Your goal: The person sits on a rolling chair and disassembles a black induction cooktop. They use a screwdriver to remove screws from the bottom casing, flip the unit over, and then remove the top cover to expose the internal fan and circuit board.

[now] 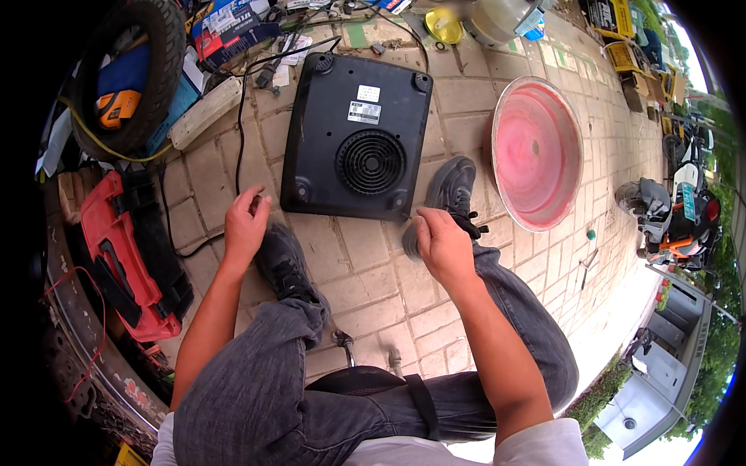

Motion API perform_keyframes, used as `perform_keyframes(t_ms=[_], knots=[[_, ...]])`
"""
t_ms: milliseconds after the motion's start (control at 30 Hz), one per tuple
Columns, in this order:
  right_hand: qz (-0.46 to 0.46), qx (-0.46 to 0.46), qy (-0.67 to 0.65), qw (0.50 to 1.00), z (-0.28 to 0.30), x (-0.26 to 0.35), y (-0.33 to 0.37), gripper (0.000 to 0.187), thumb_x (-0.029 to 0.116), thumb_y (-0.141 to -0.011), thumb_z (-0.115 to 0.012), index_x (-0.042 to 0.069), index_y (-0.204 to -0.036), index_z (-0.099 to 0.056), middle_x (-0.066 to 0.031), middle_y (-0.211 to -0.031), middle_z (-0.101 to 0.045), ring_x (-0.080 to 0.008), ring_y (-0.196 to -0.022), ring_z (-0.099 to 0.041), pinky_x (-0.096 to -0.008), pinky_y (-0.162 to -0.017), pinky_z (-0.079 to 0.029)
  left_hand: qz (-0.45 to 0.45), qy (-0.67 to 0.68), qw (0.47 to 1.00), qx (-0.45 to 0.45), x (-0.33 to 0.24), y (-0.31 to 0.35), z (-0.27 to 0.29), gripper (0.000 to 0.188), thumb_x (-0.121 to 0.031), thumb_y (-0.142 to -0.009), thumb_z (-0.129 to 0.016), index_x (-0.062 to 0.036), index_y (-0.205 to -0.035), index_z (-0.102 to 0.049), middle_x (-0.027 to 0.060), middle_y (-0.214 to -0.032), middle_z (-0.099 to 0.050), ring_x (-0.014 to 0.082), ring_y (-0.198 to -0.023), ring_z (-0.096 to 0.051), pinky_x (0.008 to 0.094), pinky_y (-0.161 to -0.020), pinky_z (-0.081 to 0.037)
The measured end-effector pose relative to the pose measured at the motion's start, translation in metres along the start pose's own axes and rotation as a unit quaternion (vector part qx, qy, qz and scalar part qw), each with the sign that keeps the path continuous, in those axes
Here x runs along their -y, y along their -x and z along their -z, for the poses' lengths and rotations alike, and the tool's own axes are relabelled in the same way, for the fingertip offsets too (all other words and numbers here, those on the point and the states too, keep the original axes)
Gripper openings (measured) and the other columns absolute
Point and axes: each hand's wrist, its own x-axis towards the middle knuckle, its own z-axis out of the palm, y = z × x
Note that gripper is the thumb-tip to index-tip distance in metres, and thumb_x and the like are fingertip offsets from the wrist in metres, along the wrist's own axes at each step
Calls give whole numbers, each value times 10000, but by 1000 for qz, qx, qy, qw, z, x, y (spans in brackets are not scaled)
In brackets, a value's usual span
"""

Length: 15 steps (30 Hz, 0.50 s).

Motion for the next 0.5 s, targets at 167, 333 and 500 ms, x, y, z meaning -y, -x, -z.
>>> perform_keyframes(t_ms=[167,333,500], knots=[[102,-53,57,992,-1,2,1,253,67,-816,-616,28,-1066,-623,-164,-1136,-617,-368,-948,-629,-417,-802,-521,-6,-3,1000,0,2,1,0,254,-146,-872,-662,15,-1069,-645,138,-840,-637,221,-681,-602,336,-650,-496],[111,-71,48,990,-1,7,2,245,39,-797,-604,18,-1041,-618,-160,-1073,-637,-360,-912,-640,-406,-776,-527,-2,1,1000,3,3,1,-1,256,-146,-872,-661,16,-1070,-642,146,-845,-637,233,-685,-605,339,-654,-497],[106,-84,19,991,-6,-1,2,244,-20,-748,-594,14,-989,-612,-162,-1041,-619,-346,-879,-640,-397,-746,-525,-3,4,1000,4,2,1,-1,261,-146,-871,-661,19,-1072,-641,150,-849,-640,239,-686,-605,342,-655,-498]])
